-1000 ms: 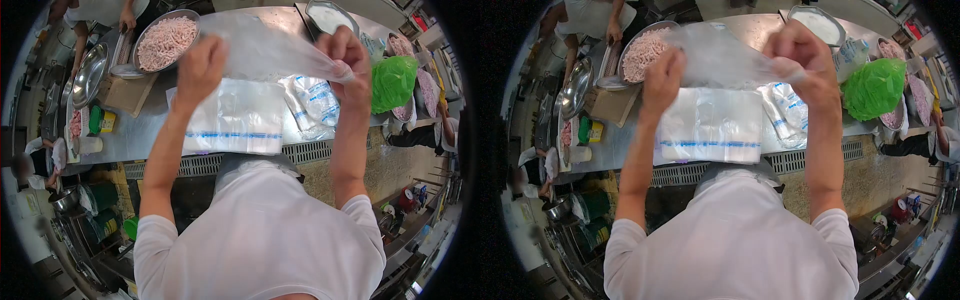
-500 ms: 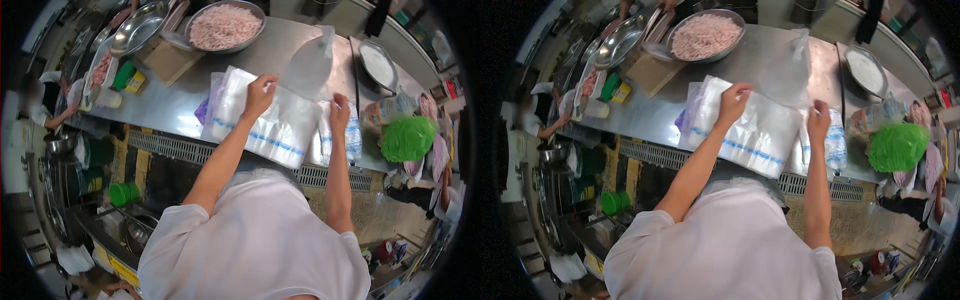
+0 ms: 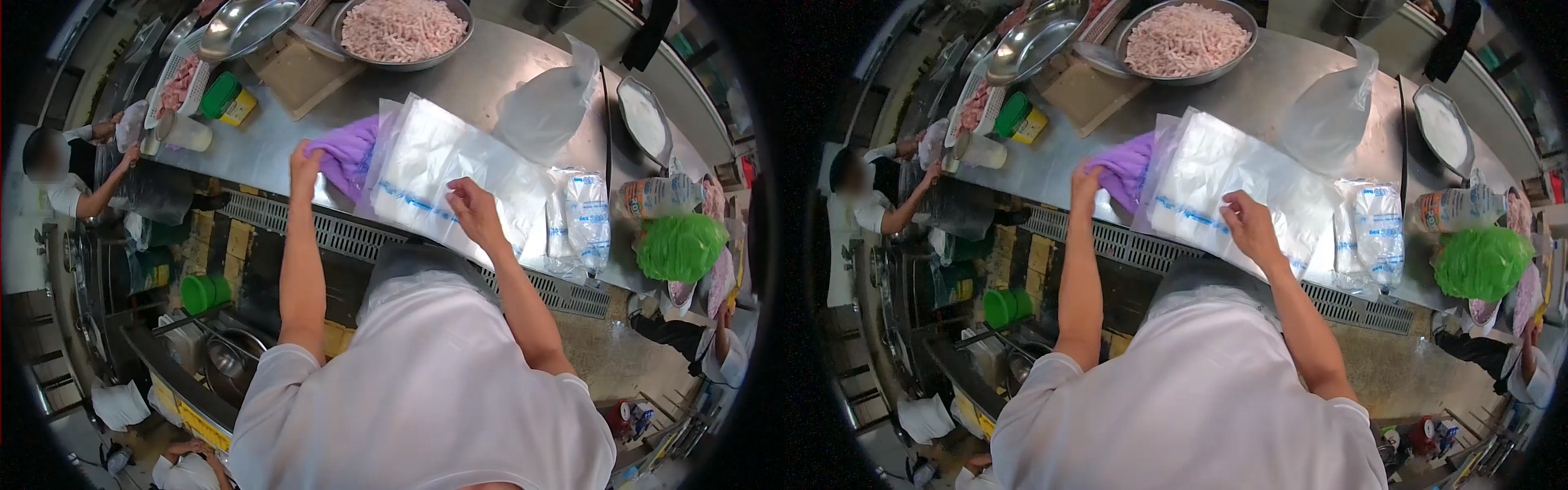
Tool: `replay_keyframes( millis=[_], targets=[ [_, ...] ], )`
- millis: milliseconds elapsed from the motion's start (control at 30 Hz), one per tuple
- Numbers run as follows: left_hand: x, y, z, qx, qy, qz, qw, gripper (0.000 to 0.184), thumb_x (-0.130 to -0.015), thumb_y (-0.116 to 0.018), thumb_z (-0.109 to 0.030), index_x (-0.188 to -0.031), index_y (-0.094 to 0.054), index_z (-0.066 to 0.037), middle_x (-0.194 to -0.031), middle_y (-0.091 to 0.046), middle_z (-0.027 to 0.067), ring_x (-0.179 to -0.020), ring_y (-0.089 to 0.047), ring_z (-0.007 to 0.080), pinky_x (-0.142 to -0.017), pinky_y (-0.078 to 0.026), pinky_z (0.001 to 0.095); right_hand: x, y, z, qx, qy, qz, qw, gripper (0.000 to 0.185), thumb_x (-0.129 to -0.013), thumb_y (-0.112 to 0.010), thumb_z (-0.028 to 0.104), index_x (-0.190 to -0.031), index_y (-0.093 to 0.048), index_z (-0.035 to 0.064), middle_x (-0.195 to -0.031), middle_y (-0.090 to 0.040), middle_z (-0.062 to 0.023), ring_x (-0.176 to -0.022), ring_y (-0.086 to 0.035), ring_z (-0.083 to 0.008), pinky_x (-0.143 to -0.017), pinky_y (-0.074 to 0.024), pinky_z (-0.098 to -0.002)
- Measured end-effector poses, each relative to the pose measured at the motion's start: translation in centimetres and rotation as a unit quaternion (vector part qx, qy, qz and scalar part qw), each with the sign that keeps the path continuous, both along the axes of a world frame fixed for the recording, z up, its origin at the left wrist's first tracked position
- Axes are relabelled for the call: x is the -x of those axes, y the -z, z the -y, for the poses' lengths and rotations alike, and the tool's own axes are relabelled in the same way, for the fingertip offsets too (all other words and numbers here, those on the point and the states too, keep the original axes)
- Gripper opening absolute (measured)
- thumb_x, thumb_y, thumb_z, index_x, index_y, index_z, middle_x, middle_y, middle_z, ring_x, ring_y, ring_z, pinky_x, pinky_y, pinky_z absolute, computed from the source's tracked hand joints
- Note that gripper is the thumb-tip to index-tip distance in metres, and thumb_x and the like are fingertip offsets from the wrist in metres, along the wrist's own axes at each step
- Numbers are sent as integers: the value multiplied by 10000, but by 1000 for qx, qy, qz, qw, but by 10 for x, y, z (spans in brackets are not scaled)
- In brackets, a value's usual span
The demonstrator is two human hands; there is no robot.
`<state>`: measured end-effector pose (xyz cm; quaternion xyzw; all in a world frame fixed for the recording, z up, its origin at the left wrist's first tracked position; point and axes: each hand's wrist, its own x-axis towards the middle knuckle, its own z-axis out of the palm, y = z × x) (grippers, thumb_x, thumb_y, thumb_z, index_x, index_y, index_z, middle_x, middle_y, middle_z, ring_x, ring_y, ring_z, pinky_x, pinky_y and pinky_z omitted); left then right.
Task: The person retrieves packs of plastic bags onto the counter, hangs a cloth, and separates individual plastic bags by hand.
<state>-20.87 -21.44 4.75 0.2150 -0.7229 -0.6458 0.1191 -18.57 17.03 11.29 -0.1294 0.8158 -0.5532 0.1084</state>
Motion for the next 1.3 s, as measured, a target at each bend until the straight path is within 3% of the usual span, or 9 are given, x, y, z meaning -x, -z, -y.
replay_keyframes(
  millis=[67, 167, 400, 500, 700, 833, 933, 1033, 1300],
  targets=[
    [-7, -48, 5, -144, -50, -68, 986, 206, -909, -593, -180, -1074, -618, -59, -976, -641, 70, -880, -634, 178, -725, -515, 318, -1, -4, 16, -5, -56, -5, 998, 226, -912, -641, 136, -1083, -618, -9, -839, -680, -175, -729, -642, -276, -678, -507, -357],
    [-2, -47, 47, -215, -65, -100, 969, 220, -938, -551, -207, -1092, -607, -60, -1024, -633, 76, -896, -634, 180, -731, -520, 319, -4, -8, 31, -16, -91, 2, 996, 228, -914, -638, 139, -1086, -625, -11, -856, -685, -188, -741, -651, -292, -689, -509, -363],
    [2, -79, 48, -229, -30, -160, 960, 341, -980, -444, -205, -1229, -561, -2, -1182, -630, 108, -1072, -622, 231, -890, -514, 357, 2, -29, 63, 1, -157, -5, 988, 207, -913, -633, 145, -1033, -642, -24, -860, -687, -181, -741, -643, -306, -685, -503, -371],
    [2, -114, 34, -308, -26, -218, 926, 363, -988, -425, -215, -1237, -550, 19, -1234, -616, 128, -1128, -602, 247, -976, -478, 393, 10, -39, 84, 22, -159, -35, 986, 180, -903, -638, 121, -1010, -647, -23, -849, -685, -172, -740, -644, -291, -695, -503, -369],
    [-5, -177, -4, -290, -58, -236, 926, 387, -989, -406, -210, -1275, -530, 20, -1276, -592, 150, -1202, -560, 269, -1047, -428, 431, 6, -53, 125, 142, -58, -69, 986, 278, -881, -660, 88, -1128, -602, -24, -847, -667, -172, -804, -653, -253, -733, -504, -385],
    [-11, -188, -44, -287, -59, -220, 931, 429, -1010, -381, -240, -1316, -510, 32, -1337, -562, 157, -1259, -523, 290, -1103, -378, 454, 19, -62, 160, 186, -47, -121, 974, 262, -887, -669, 148, -1050, -576, -35, -848, -643, -214, -806, -638, -321, -706, -483, -430],
    [-16, -214, -43, -301, -98, -236, 919, 419, -1022, -364, -217, -1329, -500, 33, -1339, -558, 167, -1256, -526, 298, -1093, -392, 466, 39, -51, 157, 106, -77, -210, 969, 296, -925, -645, 241, -856, -543, -28, -803, -606, -259, -729, -578, -421, -643, -433, -473],
    [-24, -234, -22, -274, -124, -261, 917, 427, -1023, -377, -225, -1342, -490, 36, -1344, -553, 177, -1257, -526, 313, -1091, -397, 476, 41, -71, 134, 74, -98, -84, 989, 310, -942, -631, 249, -824, -555, -28, -745, -604, -234, -658, -547, -410, -610, -428, -451],
    [-45, -262, -15, -205, -194, -339, 897, 433, -1028, -411, -226, -1353, -474, 52, -1381, -518, 199, -1274, -503, 331, -1098, -392, 476, 39, -65, 114, 145, -97, -75, 982, 246, -944, -630, 211, -876, -607, -24, -687, -600, -160, -580, -535, -238, -588, -449, -370]
  ],
)
